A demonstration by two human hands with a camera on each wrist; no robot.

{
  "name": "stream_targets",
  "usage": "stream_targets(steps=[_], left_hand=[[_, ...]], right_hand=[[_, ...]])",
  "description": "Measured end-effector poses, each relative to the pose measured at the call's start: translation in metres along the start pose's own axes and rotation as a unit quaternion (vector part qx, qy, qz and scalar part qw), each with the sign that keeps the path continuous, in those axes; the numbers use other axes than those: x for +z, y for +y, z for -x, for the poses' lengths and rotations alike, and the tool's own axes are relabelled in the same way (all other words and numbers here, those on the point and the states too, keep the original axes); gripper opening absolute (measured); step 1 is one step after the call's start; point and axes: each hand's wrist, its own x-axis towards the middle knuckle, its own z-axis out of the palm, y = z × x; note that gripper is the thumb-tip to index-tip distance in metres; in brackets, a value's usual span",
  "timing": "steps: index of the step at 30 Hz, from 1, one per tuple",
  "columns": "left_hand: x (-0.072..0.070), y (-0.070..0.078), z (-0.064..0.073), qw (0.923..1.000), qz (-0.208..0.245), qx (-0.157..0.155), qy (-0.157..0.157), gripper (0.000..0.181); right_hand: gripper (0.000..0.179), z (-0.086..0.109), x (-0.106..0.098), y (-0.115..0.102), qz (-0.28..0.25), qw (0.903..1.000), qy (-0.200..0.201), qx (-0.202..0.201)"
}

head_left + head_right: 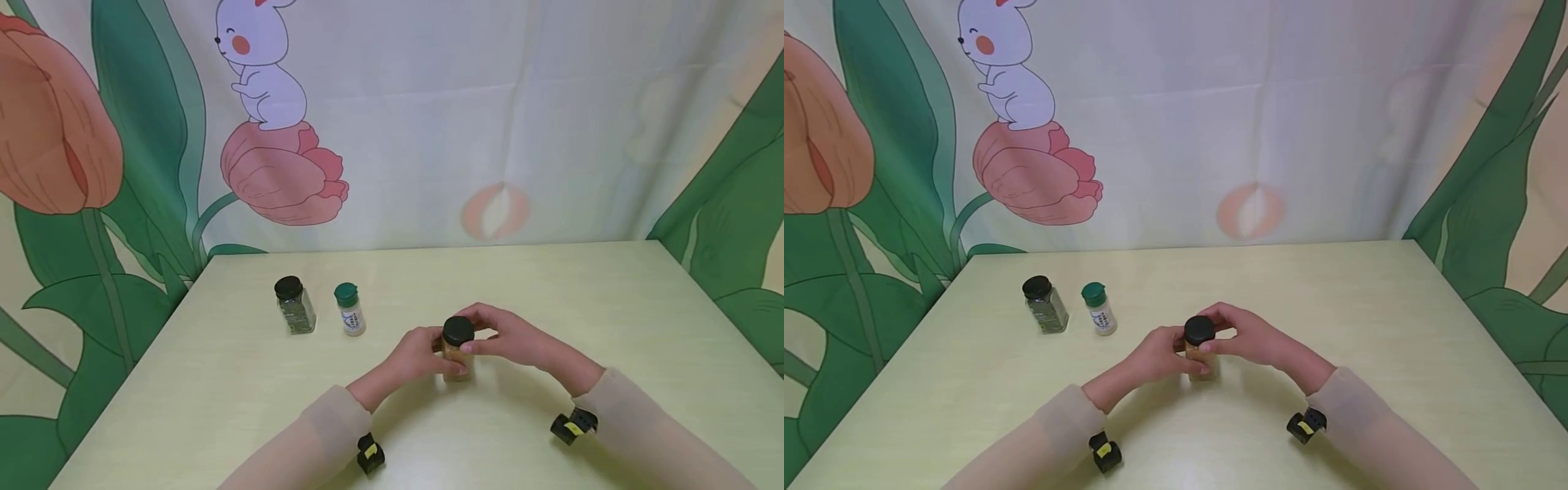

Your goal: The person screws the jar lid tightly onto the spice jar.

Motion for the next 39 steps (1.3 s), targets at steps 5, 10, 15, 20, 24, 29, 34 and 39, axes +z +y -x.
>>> stream_targets(steps=[5,10,15,20,24,29,34,39], left_hand=[[0.000,0.001,0.000,1.0000,0.002,0.002,0.004,0.045],[0.000,0.001,0.000,1.0000,-0.003,0.005,0.005,0.043],[-0.001,0.001,0.000,1.0000,-0.001,0.008,0.006,0.042],[0.000,0.001,0.000,1.0000,0.001,0.006,0.006,0.043],[0.000,0.001,-0.001,1.0000,0.001,0.005,0.005,0.044],[0.001,0.001,-0.001,1.0000,0.002,0.002,0.005,0.046],[0.001,0.001,-0.001,1.0000,0.001,-0.001,0.002,0.046],[0.002,0.001,-0.001,1.0000,0.003,-0.007,-0.002,0.047]], right_hand=[[0.044,0.001,0.004,-0.004,0.006,0.9997,0.021,0.009],[0.045,0.002,0.007,-0.006,0.005,0.9990,0.039,0.020],[0.046,0.002,0.009,-0.006,0.004,0.9987,0.047,0.021],[0.047,0.002,0.009,-0.005,0.003,0.9985,0.048,0.025],[0.047,0.003,0.008,-0.005,0.003,0.9986,0.046,0.025],[0.050,0.003,0.006,-0.005,0.001,0.9992,0.033,0.024],[0.061,0.003,-0.004,-0.005,-0.002,0.9993,-0.023,0.030],[0.072,-0.001,-0.021,-0.011,0.009,0.9938,-0.097,0.055]])
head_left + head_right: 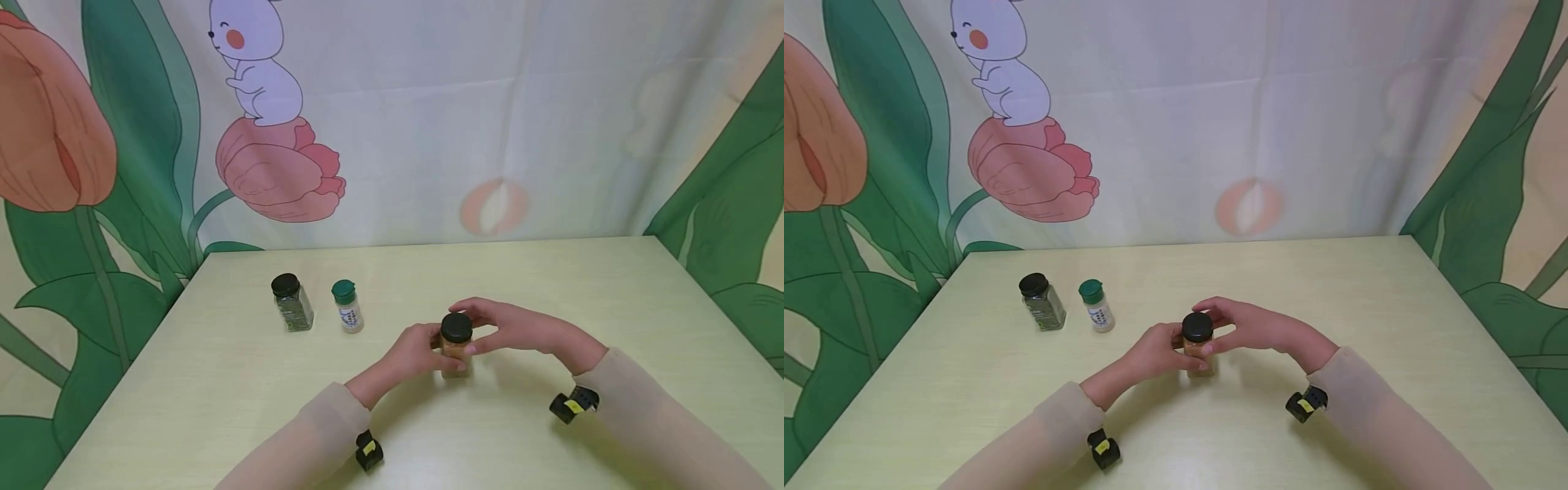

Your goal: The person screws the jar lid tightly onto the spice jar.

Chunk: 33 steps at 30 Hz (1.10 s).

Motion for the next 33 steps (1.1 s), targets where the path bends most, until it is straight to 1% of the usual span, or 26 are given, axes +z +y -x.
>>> stream_targets(steps=[3,9,17,21,25,30,33], left_hand=[[-0.001,0.000,0.001,1.0000,-0.001,-0.004,0.000,0.046],[-0.001,0.001,0.001,1.0000,-0.003,-0.004,0.001,0.045],[-0.001,0.001,0.001,1.0000,-0.005,0.001,0.002,0.044],[0.000,0.001,0.001,1.0000,-0.002,0.002,0.004,0.045],[0.000,0.001,0.001,1.0000,-0.002,0.001,0.003,0.045],[0.000,0.001,0.001,1.0000,-0.004,0.000,0.003,0.044],[0.000,0.001,0.001,1.0000,-0.004,0.002,0.005,0.044]], right_hand=[[0.071,-0.002,-0.008,-0.003,0.007,0.9995,-0.030,0.005],[0.063,-0.010,-0.016,-0.005,0.006,0.9974,-0.071,-0.009],[0.061,-0.014,-0.021,-0.008,-0.006,0.9957,-0.092,-0.011],[0.056,-0.015,-0.020,-0.007,0.006,0.9960,-0.086,-0.023],[0.052,-0.014,-0.017,-0.006,0.012,0.9976,-0.064,-0.021],[0.047,-0.011,-0.011,-0.005,0.006,0.9992,-0.036,-0.018],[0.044,-0.010,-0.008,-0.002,0.001,0.9996,-0.017,-0.024]])
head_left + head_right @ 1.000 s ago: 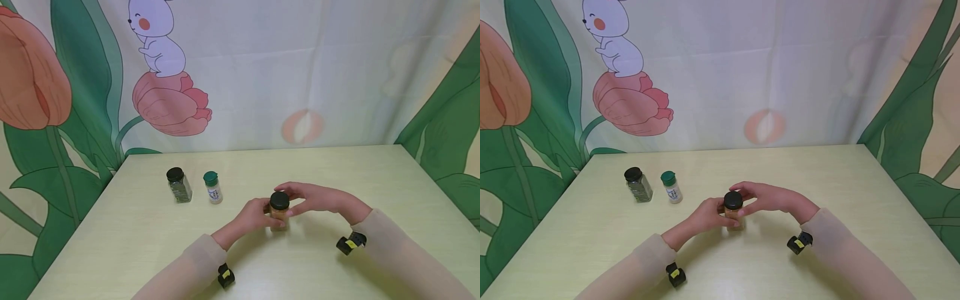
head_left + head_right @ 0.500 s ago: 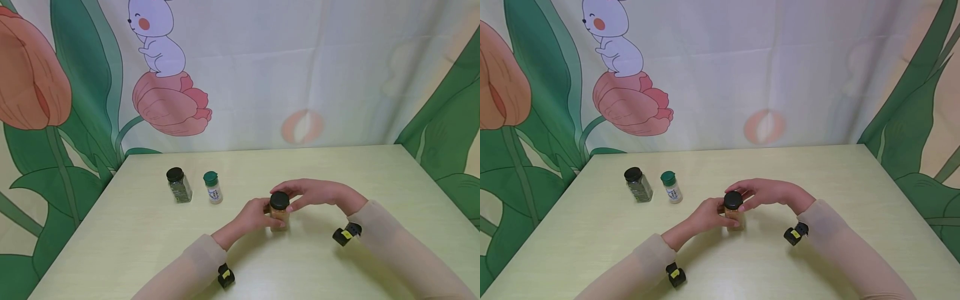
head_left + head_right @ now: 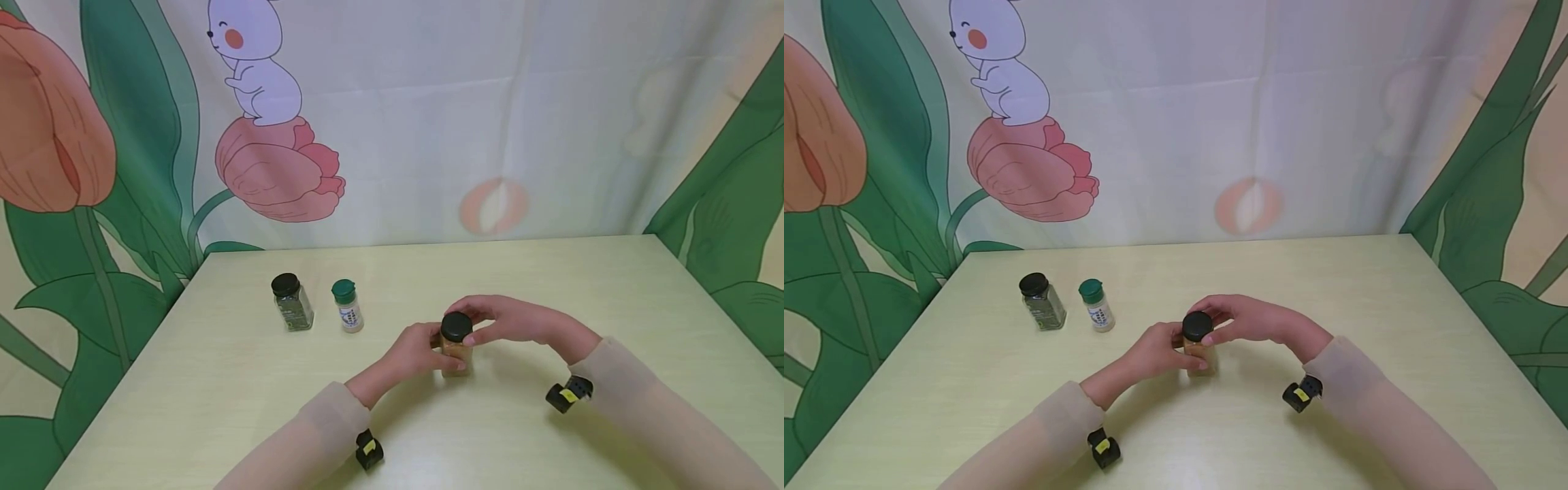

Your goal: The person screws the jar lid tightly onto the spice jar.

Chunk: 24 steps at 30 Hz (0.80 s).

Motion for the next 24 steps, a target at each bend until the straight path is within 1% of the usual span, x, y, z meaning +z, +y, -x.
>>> stream_targets(steps=[6,9,18,24], left_hand=[[0.000,-0.001,0.000,1.0000,0.002,0.001,-0.001,0.043],[0.000,-0.001,0.000,1.0000,0.002,0.001,-0.001,0.044],[0.000,0.000,0.000,1.0000,-0.001,0.005,0.001,0.044],[0.000,0.001,0.000,1.0000,-0.002,0.004,0.000,0.045]], right_hand=[[0.042,0.001,0.009,0.005,0.007,0.9990,0.035,-0.025],[0.042,0.001,0.013,0.006,0.002,0.9982,0.050,-0.033],[0.040,0.003,0.024,0.010,-0.011,0.9952,0.091,-0.032],[0.044,0.005,0.030,0.008,-0.008,0.9927,0.118,-0.022]])
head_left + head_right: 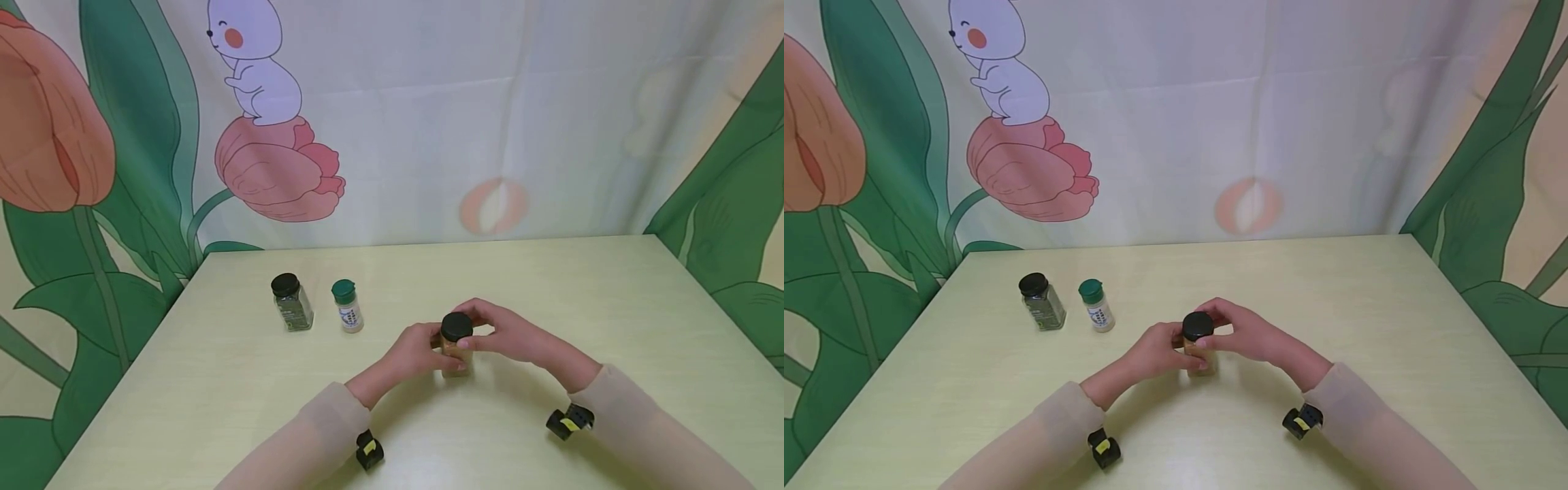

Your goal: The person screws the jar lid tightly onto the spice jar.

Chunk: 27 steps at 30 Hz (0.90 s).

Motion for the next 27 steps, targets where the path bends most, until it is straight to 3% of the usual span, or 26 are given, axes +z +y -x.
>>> stream_targets(steps=[8,27], left_hand=[[0.000,0.000,0.000,1.0000,0.006,0.004,-0.001,0.042],[0.000,-0.001,0.000,1.0000,0.003,0.004,0.000,0.041]], right_hand=[[0.046,0.003,0.006,-0.004,0.008,0.9996,0.022,0.018],[0.042,0.009,0.018,-0.010,0.012,0.9971,0.073,0.014]])
